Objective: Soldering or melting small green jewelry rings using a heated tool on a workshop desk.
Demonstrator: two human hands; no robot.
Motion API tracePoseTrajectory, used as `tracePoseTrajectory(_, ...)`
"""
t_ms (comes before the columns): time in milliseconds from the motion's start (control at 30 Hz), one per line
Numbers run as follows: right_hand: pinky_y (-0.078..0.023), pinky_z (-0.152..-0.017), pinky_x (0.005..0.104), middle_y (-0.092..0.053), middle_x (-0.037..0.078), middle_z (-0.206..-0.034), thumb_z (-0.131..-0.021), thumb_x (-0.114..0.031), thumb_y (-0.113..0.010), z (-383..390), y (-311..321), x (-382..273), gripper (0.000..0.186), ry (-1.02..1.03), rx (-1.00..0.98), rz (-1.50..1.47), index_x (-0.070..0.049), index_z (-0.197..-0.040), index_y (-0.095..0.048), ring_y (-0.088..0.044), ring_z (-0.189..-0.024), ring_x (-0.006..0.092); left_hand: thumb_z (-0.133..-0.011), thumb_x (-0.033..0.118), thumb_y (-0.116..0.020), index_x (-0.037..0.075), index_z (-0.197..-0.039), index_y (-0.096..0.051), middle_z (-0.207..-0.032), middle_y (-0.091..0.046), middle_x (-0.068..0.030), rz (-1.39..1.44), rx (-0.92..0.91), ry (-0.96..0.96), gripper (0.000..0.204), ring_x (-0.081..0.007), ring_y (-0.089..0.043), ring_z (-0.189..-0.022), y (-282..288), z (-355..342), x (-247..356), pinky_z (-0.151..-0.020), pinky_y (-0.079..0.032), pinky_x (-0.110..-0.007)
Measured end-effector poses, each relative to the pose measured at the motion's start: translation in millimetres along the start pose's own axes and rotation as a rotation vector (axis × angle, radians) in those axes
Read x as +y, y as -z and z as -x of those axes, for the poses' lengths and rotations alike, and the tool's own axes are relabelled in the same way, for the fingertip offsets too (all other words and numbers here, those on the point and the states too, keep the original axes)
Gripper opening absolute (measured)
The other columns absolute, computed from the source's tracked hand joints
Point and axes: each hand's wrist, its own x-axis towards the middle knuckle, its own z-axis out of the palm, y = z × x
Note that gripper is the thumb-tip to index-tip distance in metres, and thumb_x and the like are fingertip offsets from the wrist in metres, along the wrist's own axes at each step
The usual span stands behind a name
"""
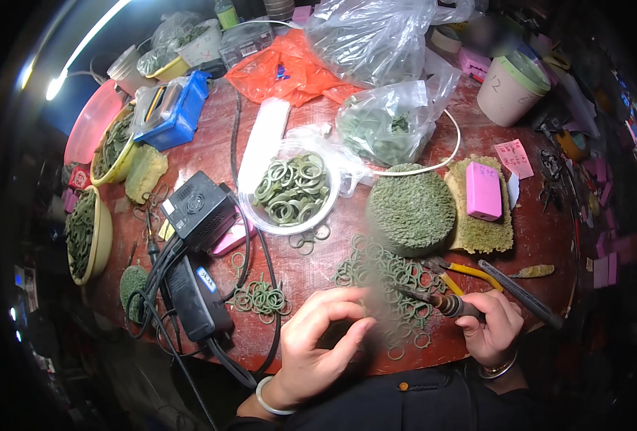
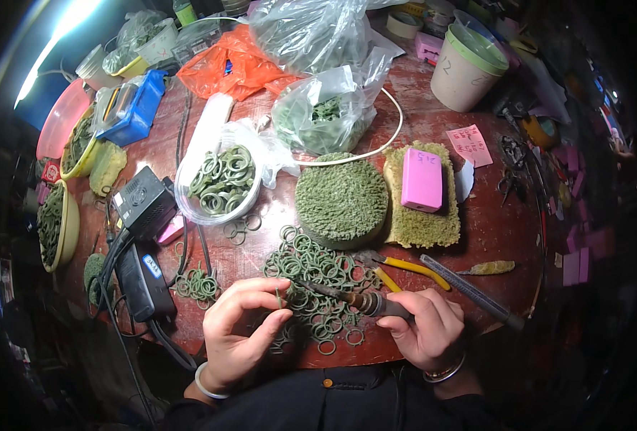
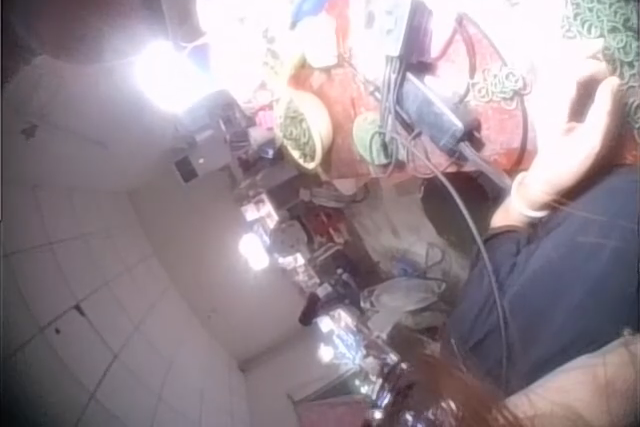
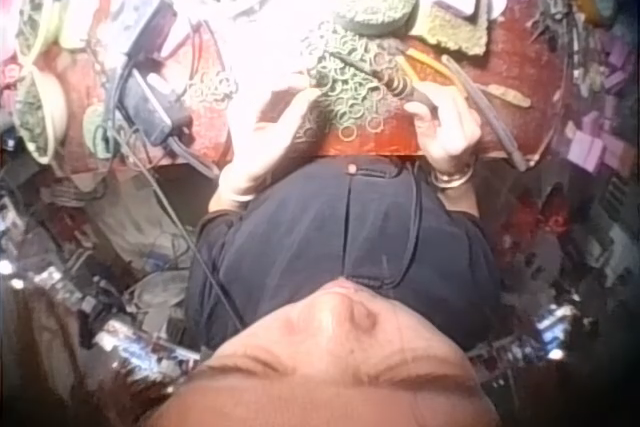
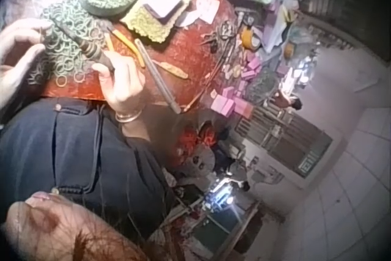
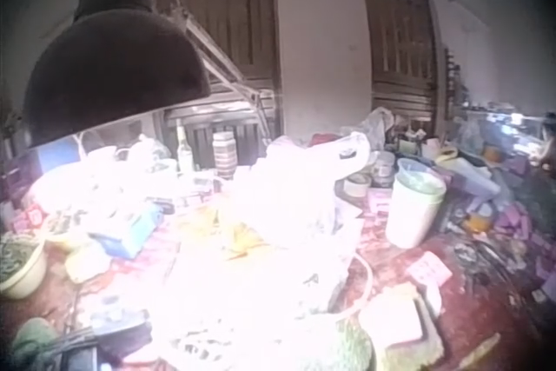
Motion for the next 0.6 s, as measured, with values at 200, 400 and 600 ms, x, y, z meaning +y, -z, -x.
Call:
tracePoseTrajectory(200,-0.051,-0.053,0.0345,-0.066,0.009,-0.077,-0.093,-0.037,-0.072,-0.2,-0.7,1.2,0.037,0.023,-0.003,-0.015,-0.001,-0.1,-0.066,-0.066,-0.062,0.0246,-0.082,-0.008,-0.077,-0.005,-0.11,-0.064,-0.112,-0.07,-0.0141,0.23,0.097,0.149,0.031,-0.0175,-0.068,-0.091,-7.1,7.1,1.4,-0.08,-0.055,-0.028)
tracePoseTrajectory(400,-0.051,-0.053,0.0339,-0.067,0.009,-0.077,-0.092,-0.037,-0.073,0.7,0.5,2.9,0.038,0.056,-0.024,-0.054,-0.001,-0.101,-0.067,-0.067,-0.062,0.0242,-0.083,-0.009,-0.076,-0.005,-0.116,-0.062,-0.115,-0.068,-0.0131,0.186,0.046,0.15,0.036,-0.0123,-0.066,-0.086,-3.9,4.4,2.9,-0.077,-0.055,-0.025)
tracePoseTrajectory(600,-0.052,-0.053,0.033,-0.067,0.009,-0.078,-0.092,-0.036,-0.073,1.1,-1.9,2.5,0.037,0.07,-0.034,-0.088,-0.001,-0.101,-0.067,-0.067,-0.062,0.0241,-0.083,-0.008,-0.076,-0.005,-0.111,-0.064,-0.115,-0.069,-0.0128,0.289,0.097,0.187,0.031,-0.0135,-0.066,-0.089,-7.3,9.1,1.1,-0.079,-0.054,-0.025)
